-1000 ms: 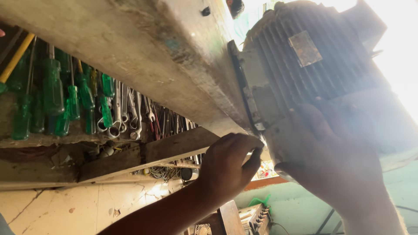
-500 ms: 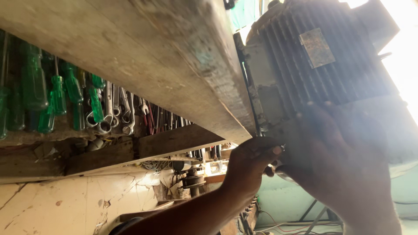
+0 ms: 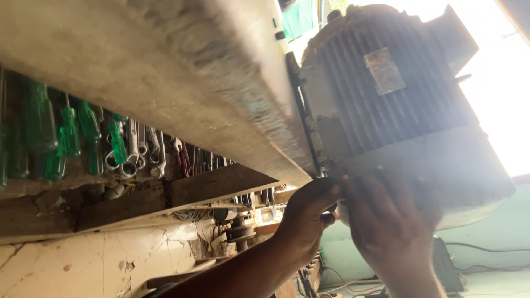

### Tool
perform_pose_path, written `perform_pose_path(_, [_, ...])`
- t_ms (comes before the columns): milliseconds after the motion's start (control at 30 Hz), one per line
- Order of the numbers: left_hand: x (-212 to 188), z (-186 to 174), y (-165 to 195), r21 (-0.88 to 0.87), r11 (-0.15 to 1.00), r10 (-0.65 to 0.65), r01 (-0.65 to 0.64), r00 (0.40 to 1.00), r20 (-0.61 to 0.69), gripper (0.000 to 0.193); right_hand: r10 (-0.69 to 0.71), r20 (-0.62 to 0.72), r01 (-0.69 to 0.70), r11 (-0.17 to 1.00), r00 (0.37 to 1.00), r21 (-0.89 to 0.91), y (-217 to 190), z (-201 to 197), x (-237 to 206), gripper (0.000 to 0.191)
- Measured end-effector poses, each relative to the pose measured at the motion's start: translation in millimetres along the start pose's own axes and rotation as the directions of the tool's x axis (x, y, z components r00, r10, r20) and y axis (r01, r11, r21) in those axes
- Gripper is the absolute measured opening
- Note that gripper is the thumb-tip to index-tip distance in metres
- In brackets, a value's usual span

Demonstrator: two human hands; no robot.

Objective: The person aligns a metal fan cover over the rear fan of an electric motor on a workbench, presses it into place and seats it by hand. They then lift the motor, reposition it on the bench and hold it while checking the fitted cover.

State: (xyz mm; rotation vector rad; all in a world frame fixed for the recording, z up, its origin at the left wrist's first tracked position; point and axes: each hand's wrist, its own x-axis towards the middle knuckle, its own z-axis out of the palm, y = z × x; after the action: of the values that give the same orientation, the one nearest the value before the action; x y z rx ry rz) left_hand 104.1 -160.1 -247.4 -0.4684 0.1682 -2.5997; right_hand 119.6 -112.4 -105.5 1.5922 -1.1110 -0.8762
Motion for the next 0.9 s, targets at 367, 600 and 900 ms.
perform_pose_path(367, [-22.5, 5.0, 15.8, 0.734, 0.385, 0.573, -0.559, 0.769, 0.284, 0.03, -0.051, 0.087, 0.052, 0.999, 0.995, -0.009, 8.6, 5.2, -3.2, 0.038])
perform_pose_path(600, [-29.9, 19.6, 42.3, 0.791, -0.428, 0.463, -0.437, 0.645, 0.607, 0.011, 0.019, 0.117, -0.025, 0.998, 0.993, 0.052, 9.5, -8.3, 5.5, 0.035])
perform_pose_path(900, [-18.8, 14.7, 46.1, 0.79, -0.208, 0.511, -0.577, 0.625, 0.591, 0.013, -0.004, 0.012, 0.003, 0.996, 1.0, 0.088, 15.4, -16.6, 14.5, 0.03])
